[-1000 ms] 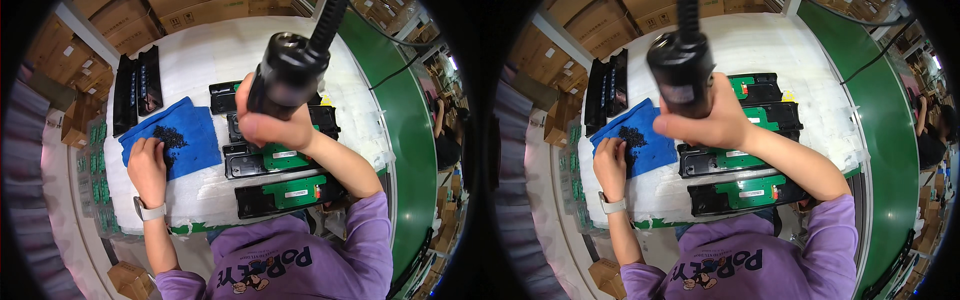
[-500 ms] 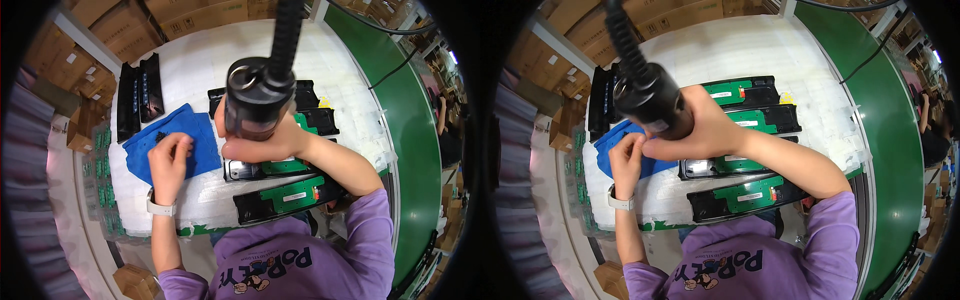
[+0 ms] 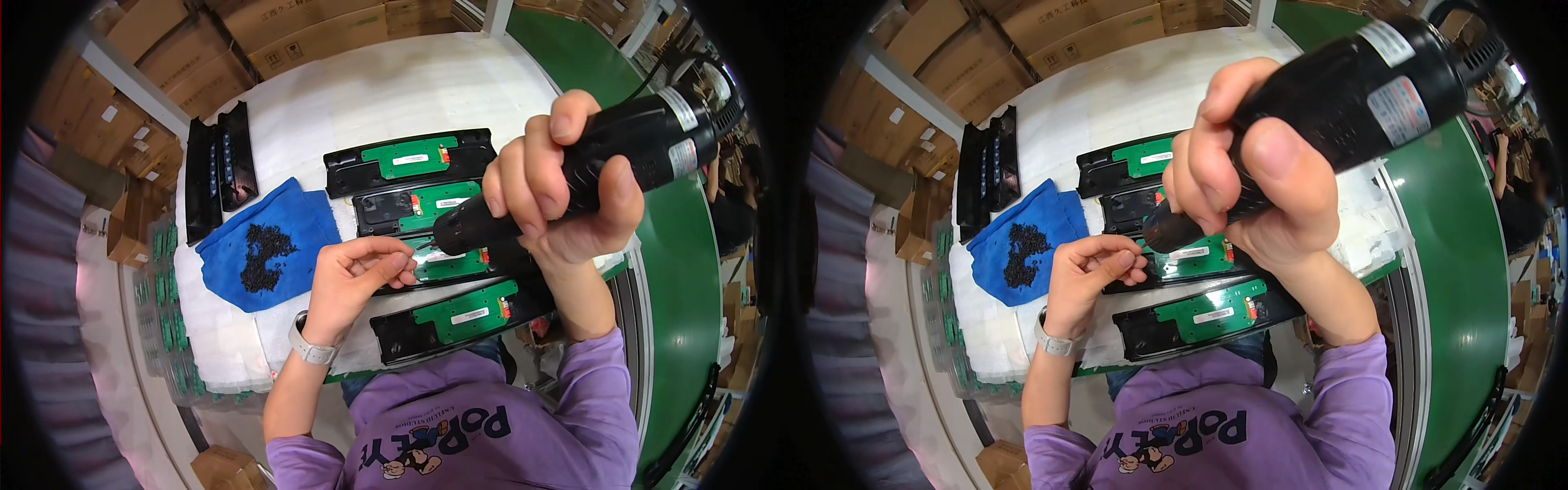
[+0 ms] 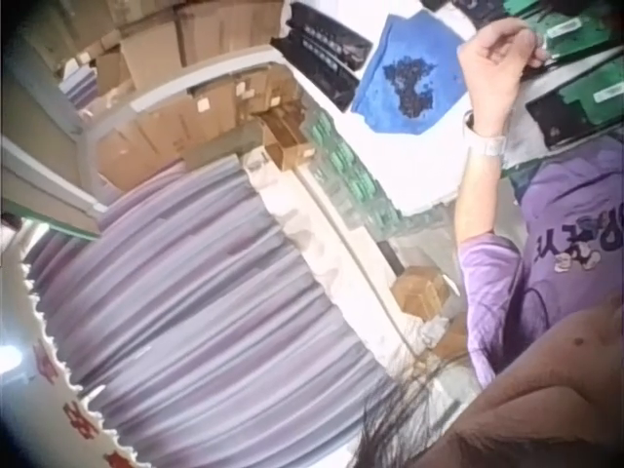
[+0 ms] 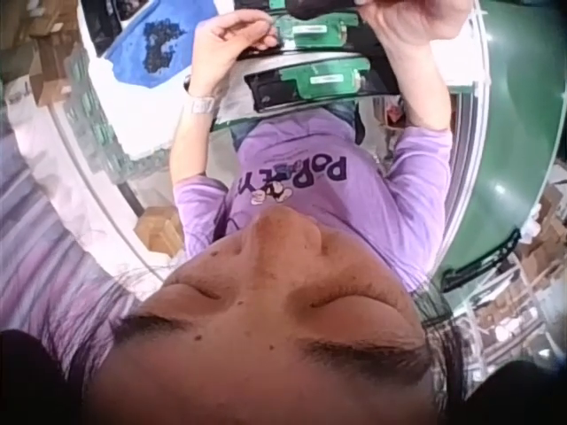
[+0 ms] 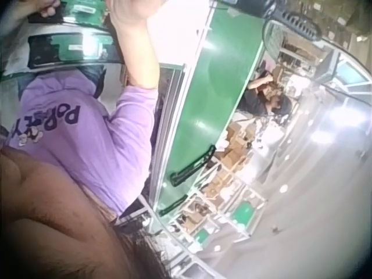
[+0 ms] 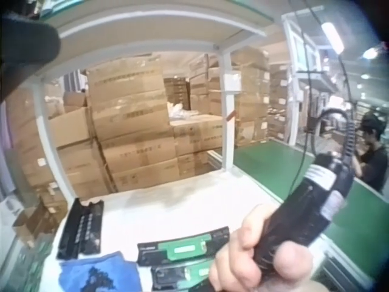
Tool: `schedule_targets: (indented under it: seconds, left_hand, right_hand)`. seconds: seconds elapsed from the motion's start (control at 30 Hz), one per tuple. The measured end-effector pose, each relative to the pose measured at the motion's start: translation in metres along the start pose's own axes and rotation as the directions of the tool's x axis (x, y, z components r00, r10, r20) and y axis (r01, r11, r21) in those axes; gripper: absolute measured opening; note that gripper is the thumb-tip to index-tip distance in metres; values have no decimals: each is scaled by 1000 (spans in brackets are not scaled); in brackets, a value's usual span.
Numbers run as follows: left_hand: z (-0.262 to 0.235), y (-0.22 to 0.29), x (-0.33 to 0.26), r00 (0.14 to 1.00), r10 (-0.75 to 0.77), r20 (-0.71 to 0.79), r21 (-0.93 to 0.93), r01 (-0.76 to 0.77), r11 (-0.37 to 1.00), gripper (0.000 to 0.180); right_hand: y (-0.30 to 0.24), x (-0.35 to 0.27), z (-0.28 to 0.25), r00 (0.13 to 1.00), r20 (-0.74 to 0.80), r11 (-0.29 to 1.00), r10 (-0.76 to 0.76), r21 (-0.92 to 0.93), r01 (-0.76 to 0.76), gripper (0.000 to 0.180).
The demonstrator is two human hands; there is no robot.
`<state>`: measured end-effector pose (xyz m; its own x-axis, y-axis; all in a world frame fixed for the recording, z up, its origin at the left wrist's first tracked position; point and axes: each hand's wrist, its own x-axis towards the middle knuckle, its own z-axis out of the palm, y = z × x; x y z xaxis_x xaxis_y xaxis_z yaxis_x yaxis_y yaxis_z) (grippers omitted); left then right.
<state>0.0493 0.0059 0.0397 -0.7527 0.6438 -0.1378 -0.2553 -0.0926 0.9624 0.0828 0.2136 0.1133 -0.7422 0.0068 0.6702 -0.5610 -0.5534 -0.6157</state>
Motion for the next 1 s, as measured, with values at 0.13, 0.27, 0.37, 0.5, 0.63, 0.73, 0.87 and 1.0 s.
schedule_targets:
  seconds: [0.13, 0.27, 0.37, 0.5, 0.63, 0.73, 0.87, 1.0]
  left_hand:
    - [4, -4, -2, 1000, -28, -14, -66, 27, 997, 15]
    - [4, -11, -3, 998, -55, 9, -137, 55, 989, 17]
    - [4, -13, -4, 997, -73, 21, -146, 76, 986, 17]
    - [5, -18, -6, 997, -76, -4, -173, 74, 982, 17]
    - [5, -20, -6, 998, -61, 2, -210, 61, 976, 16]
    - [3, -21, -7, 998, -65, 23, -252, 68, 965, 16]
    - [0, -22, -10, 994, -62, 86, -404, 91, 910, 17]
    - [10, -10, -14, 997, -76, 19, -102, 78, 992, 18]
  right_hand:
    - [2, -8, 2, 998, -31, 998, -59, -11, 59, 39]
    - [6, -11, 4, 994, -84, 997, -74, -20, 72, 39]
    - [10, -13, 7, 992, -107, 998, -61, -32, 58, 39]
    - [12, -17, 11, 994, -104, 997, -43, -64, 37, 39]
    - [12, -20, 14, 994, -110, 996, -30, -87, 20, 39]
    - [12, -22, 17, 988, -156, 994, -18, -113, 0, 39]
    - [13, -22, 21, 955, -285, 996, -85, 17, 93, 31]
    - [9, -24, 19, 941, -340, 995, -3, 94, 37, 29]
